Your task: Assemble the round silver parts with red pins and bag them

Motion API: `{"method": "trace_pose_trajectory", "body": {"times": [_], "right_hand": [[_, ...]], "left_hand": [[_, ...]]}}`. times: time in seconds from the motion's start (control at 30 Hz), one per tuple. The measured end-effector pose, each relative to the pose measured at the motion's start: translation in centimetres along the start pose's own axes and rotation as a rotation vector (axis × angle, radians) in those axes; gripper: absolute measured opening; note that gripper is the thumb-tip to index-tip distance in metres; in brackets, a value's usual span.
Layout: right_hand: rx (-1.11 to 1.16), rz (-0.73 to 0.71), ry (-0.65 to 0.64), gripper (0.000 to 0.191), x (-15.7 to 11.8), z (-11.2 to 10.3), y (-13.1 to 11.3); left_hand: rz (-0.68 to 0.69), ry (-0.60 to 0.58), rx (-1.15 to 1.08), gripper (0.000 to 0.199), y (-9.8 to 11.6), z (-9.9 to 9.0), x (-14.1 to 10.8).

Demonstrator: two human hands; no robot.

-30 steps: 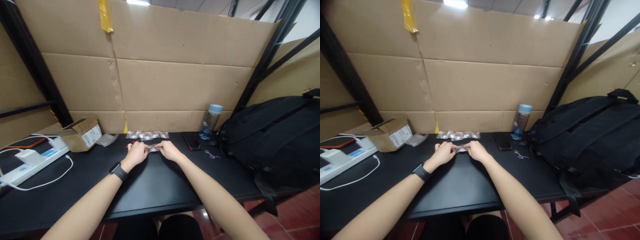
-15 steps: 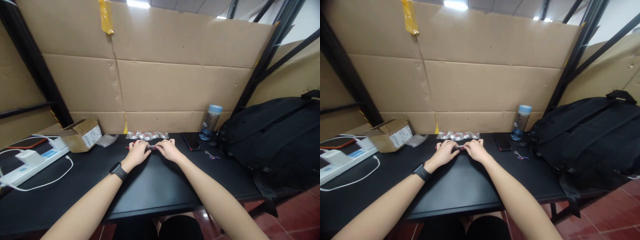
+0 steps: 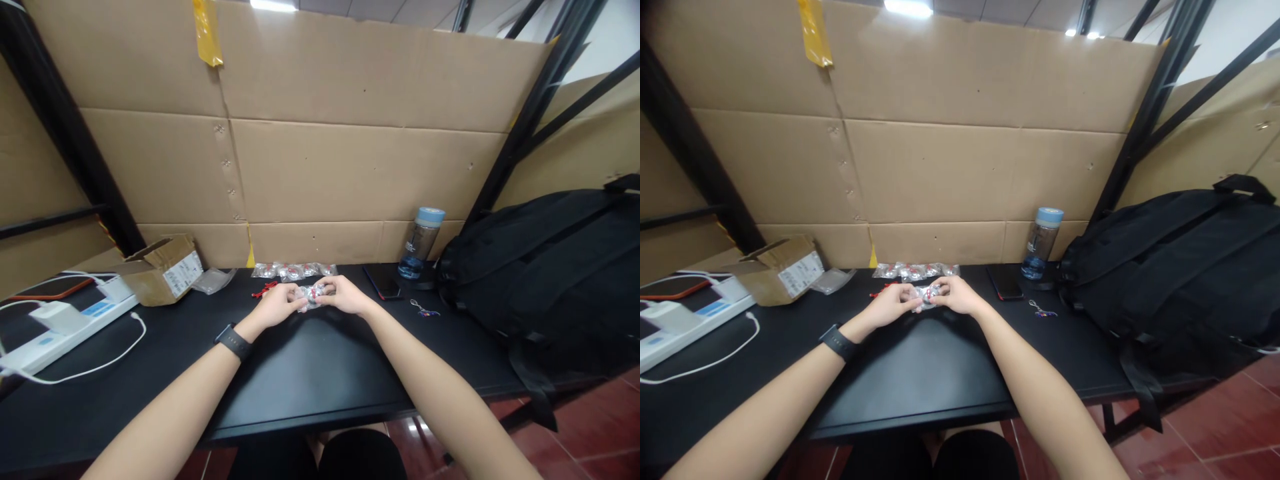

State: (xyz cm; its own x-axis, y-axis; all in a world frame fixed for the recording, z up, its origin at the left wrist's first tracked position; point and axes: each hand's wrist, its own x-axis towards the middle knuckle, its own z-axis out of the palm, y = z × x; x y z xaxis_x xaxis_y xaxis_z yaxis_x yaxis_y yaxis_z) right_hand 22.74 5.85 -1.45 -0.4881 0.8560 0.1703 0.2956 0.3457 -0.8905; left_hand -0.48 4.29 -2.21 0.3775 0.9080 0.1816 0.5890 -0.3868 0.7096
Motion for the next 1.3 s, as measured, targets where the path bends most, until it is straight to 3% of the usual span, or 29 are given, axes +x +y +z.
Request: {"method": "trace_pose_trajectory", "body": {"times": [0.13,0.2,0.3,0.47,0.6,0.73,0.87,0.97,1.17,1.3], "right_hand": [[-0.014,0.055,0.011,0.037,-0.2,-0.6,0.0],[-0.042,0.086,0.058,0.034,-0.1,-1.1,0.1],[-0.162,0.141,0.245,0.034,1.2,-2.1,0.3],[-0.342,0.241,0.414,0.04,5.9,-3.5,0.3],[-0.515,0.348,0.461,0.043,9.1,-3.9,0.7],[-0.685,0.398,0.479,0.046,9.5,-3.6,1.3],[-0.777,0.344,0.422,0.035,7.6,-3.3,1.4],[-0.785,0.254,0.283,0.031,4.9,-3.5,0.9],[-0.567,0.024,-0.067,0.059,-0.8,-4.2,0.8],[-0.567,0.005,-0.079,0.047,-1.3,-4.0,1.2]], "left_hand": [[0.011,-0.016,0.124,0.025,0.6,-0.9,-0.4],[0.02,0.064,0.252,0.018,0.9,-1.5,-0.7],[0.033,0.22,0.426,0.014,0.9,-2.6,-1.0],[-0.024,0.378,0.542,0.019,-0.8,-4.8,-0.9],[-0.103,0.371,0.57,0.021,-2.8,-5.9,-0.8],[-0.109,0.311,0.591,0.019,-4.4,-6.3,-0.7],[-0.072,0.241,0.604,0.018,-5.0,-5.9,-0.5],[-0.052,0.237,0.619,0.012,-4.8,-5.3,-0.3],[-0.06,0.267,0.643,0.011,-4.5,-4.4,-0.3],[-0.051,0.263,0.622,0.015,-3.7,-4.4,-0.4]]}}
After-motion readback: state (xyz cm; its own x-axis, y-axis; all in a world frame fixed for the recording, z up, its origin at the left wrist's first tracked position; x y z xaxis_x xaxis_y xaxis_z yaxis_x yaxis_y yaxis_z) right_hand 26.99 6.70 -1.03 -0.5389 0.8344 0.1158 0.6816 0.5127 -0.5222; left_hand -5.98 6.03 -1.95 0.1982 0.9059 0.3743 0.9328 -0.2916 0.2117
